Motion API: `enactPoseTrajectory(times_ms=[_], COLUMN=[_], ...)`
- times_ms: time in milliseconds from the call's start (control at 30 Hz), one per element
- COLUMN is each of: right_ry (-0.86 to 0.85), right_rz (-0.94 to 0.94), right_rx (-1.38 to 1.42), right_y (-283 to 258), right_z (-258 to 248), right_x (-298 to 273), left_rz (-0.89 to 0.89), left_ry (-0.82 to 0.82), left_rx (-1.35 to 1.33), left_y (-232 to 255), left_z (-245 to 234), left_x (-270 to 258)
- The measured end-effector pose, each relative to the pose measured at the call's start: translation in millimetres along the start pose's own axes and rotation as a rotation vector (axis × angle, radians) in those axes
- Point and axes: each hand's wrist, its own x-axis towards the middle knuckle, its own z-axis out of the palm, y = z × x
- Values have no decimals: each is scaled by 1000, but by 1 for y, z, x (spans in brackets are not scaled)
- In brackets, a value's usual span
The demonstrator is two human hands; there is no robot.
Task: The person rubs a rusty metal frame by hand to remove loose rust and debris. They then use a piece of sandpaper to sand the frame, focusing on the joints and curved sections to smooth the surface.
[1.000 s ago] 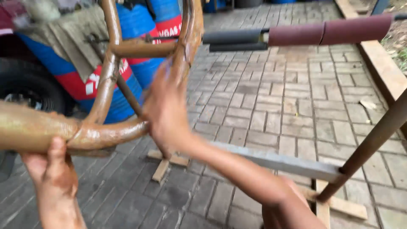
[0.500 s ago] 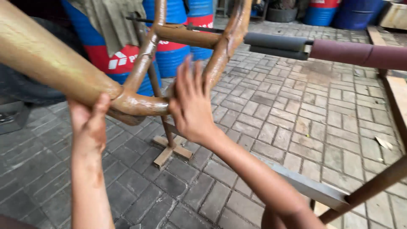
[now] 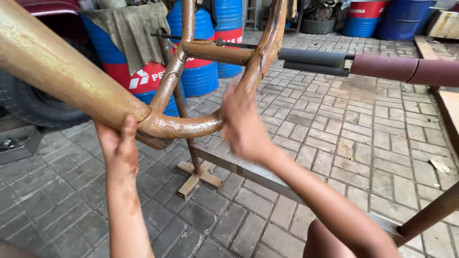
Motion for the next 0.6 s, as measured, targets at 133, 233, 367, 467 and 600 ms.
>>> enactPoseTrajectory(times_ms=[133,233,367,467,600], right_ry=[-379,-24,518,405,-136], right_rz=[19,446,701,879,1002], right_rx=[457,378,64,-314,-935], right_y=[-53,16,46,88,108], right_z=[-74,-112,-198,-233,-238], right_x=[-69,-132,-122,-144,-133], left_rz=[-43,-38,-71,-52,-42], left_ry=[-37,-38,-59,-44,-31], left_rx=[23,9,-29,-41,-77], left_y=[19,19,16,12,2], left_z=[5,4,-4,-4,-6], left_x=[-1,3,1,-1,-1])
